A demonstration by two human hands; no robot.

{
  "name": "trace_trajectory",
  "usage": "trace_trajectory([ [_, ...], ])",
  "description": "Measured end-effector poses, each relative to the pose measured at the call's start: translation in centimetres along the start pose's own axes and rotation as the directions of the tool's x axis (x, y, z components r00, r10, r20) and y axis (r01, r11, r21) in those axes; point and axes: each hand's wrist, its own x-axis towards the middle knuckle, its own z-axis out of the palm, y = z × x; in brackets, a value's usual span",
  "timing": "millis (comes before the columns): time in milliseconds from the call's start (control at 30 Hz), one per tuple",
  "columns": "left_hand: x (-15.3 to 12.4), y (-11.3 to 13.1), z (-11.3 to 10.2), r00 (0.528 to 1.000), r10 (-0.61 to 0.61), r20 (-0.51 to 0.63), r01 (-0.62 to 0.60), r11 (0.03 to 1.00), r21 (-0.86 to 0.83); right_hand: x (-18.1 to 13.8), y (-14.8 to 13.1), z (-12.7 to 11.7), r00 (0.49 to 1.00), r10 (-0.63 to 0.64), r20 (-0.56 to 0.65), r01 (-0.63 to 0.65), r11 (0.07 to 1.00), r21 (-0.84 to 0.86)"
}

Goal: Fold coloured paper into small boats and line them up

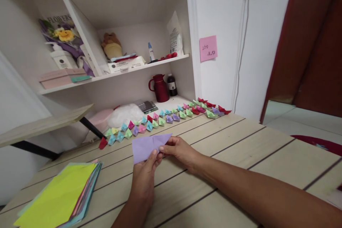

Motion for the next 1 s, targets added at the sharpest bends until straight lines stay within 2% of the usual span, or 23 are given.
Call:
trace_trajectory([
  [100, 0.0, -0.2, 0.2, 1.000, 0.021, -0.007, -0.020, 0.999, 0.032, 0.0, -0.3, -0.2, 0.997, 0.006, -0.076, -0.008, 1.000, -0.018],
  [267, 0.2, 0.0, 0.0, 1.000, 0.027, 0.004, -0.028, 0.999, 0.046, 0.3, -2.3, -0.9, 0.990, -0.034, -0.134, 0.027, 0.998, -0.049],
  [333, 0.3, 0.4, -0.4, 0.996, 0.002, 0.084, -0.003, 1.000, 0.013, 0.4, -3.5, -1.6, 0.985, -0.070, -0.159, 0.066, 0.997, -0.030],
  [400, 0.3, 0.8, -0.8, 0.975, -0.052, 0.215, 0.047, 0.998, 0.031, 0.4, -4.7, -2.3, 0.982, -0.080, -0.173, 0.081, 0.997, -0.003],
  [500, 0.2, 1.3, -1.3, 0.927, -0.119, 0.355, 0.058, 0.982, 0.179, 0.0, -5.8, -3.0, 0.997, 0.041, -0.069, -0.045, 0.997, -0.058],
  [567, 0.1, 1.4, -1.4, 0.919, -0.133, 0.371, 0.035, 0.965, 0.259, -0.2, -5.8, -3.1, 0.996, 0.089, -0.001, -0.088, 0.987, -0.136],
  [633, -0.2, 1.5, -1.4, 0.907, -0.179, 0.381, 0.072, 0.957, 0.281, -0.2, -5.4, -3.1, 0.998, 0.066, 0.007, -0.063, 0.972, -0.226],
  [733, -0.5, 1.7, -1.6, 0.840, -0.302, 0.451, 0.210, 0.947, 0.243, 0.2, -4.6, -3.6, 0.998, -0.053, -0.035, 0.035, 0.918, -0.394],
  [767, -0.6, 1.8, -1.7, 0.816, -0.327, 0.477, 0.243, 0.942, 0.231, 0.3, -4.4, -3.7, 0.993, -0.116, -0.007, 0.099, 0.873, -0.478],
  [833, -0.6, 2.0, -1.9, 0.799, -0.333, 0.500, 0.269, 0.942, 0.199, 0.2, -4.3, -3.7, 0.960, -0.226, 0.164, 0.278, 0.720, -0.636],
  [900, -0.6, 2.0, -2.1, 0.814, -0.320, 0.484, 0.277, 0.947, 0.161, -0.2, -4.6, -3.1, 0.895, -0.264, 0.360, 0.446, 0.578, -0.684],
  [933, -0.6, 2.0, -2.1, 0.820, -0.321, 0.474, 0.283, 0.947, 0.151, -0.6, -4.8, -2.6, 0.864, -0.267, 0.427, 0.501, 0.541, -0.675],
  [1000, -0.6, 2.0, -2.2, 0.825, -0.330, 0.458, 0.294, 0.944, 0.151, -1.3, -5.1, -1.6, 0.823, -0.293, 0.486, 0.565, 0.503, -0.654],
])
